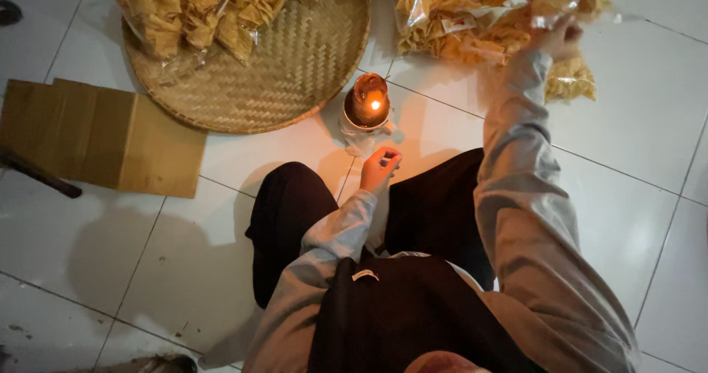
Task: The person sits on the floor and seals plastic bags filled with fried snacks using the flame from a candle. They repeatedly open the bag, press the top edge over the flame to melt and seal the plastic, then set the sealed bag aside.
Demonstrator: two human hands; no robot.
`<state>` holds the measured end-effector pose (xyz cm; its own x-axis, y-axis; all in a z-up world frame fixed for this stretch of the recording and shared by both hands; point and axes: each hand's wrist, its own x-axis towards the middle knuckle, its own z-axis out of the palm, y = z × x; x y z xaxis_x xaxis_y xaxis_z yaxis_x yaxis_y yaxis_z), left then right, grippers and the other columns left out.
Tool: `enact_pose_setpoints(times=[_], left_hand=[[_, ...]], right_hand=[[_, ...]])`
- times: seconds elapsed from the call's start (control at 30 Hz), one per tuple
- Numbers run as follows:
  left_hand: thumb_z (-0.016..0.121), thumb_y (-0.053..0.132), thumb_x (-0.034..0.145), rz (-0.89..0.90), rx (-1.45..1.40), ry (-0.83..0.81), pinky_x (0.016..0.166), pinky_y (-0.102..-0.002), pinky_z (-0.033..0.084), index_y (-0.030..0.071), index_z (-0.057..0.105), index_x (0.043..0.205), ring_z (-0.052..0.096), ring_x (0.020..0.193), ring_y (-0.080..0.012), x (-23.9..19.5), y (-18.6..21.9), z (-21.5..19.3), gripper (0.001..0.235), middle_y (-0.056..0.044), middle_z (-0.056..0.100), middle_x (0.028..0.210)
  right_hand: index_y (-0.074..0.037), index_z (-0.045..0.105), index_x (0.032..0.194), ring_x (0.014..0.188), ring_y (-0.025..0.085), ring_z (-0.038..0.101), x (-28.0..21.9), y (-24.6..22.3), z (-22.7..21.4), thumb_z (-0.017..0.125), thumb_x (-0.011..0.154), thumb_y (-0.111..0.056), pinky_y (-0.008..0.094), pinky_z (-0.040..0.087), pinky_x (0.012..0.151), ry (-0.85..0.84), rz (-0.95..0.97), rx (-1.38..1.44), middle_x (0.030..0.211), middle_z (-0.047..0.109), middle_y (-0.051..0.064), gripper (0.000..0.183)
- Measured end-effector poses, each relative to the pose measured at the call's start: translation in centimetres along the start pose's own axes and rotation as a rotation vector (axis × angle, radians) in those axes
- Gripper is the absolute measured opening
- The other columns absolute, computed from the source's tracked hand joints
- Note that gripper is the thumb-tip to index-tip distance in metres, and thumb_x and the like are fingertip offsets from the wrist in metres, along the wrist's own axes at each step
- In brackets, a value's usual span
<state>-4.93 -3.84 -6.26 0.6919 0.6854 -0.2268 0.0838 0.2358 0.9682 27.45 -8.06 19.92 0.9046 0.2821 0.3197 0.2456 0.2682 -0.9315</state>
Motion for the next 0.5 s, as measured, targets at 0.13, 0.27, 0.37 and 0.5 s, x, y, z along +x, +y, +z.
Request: enact_pose_setpoints(times=[0.13, 0.27, 0.37, 0.5], left_hand=[[0.073, 0.028, 0.094, -0.011, -0.012, -0.009, 0.063, -0.025, 0.057, 0.010, 0.072, 0.104, 0.072, 0.078, -0.0106, 0.3, -0.5, -0.2, 0.020, 0.002, 0.072, 0.091], [0.073, 0.027, 0.094, -0.012, -0.004, -0.010, 0.062, -0.026, 0.057, 0.010, 0.072, 0.104, 0.072, 0.078, -0.0106, 0.5, -0.5, -0.1, 0.020, 0.001, 0.072, 0.091], [0.073, 0.027, 0.094, -0.003, 0.008, -0.018, 0.062, -0.026, 0.057, 0.010, 0.072, 0.103, 0.071, 0.078, -0.0105, 0.4, -0.2, -0.1, 0.020, 0.002, 0.072, 0.092], [0.072, 0.027, 0.095, -0.011, 0.016, -0.042, 0.062, -0.025, 0.056, 0.010, 0.071, 0.103, 0.071, 0.078, -0.0106, 0.3, 0.1, 0.1, 0.018, 0.002, 0.072, 0.092]], right_hand=[[0.000, 0.055, 0.111, 0.089, 0.020, 0.070, 1.1, 1.9, 1.3, 0.062, 0.108, 0.001, 0.038, 0.064, 0.073, -0.010, 0.008, -0.015, 0.104, 0.062, 0.010, 0.007], [-0.001, 0.055, 0.112, 0.090, 0.020, 0.069, 1.9, 3.7, 2.3, 0.062, 0.107, 0.001, 0.038, 0.064, 0.074, -0.012, 0.009, -0.037, 0.105, 0.062, 0.010, 0.009], [-0.001, 0.055, 0.113, 0.091, 0.020, 0.069, 3.3, 4.6, 3.1, 0.062, 0.107, 0.001, 0.038, 0.063, 0.074, -0.007, 0.010, -0.050, 0.106, 0.062, 0.010, 0.010], [-0.001, 0.055, 0.114, 0.092, 0.020, 0.068, 5.9, 5.7, 3.2, 0.062, 0.106, 0.001, 0.038, 0.063, 0.075, 0.004, 0.008, -0.067, 0.108, 0.062, 0.010, 0.011]])
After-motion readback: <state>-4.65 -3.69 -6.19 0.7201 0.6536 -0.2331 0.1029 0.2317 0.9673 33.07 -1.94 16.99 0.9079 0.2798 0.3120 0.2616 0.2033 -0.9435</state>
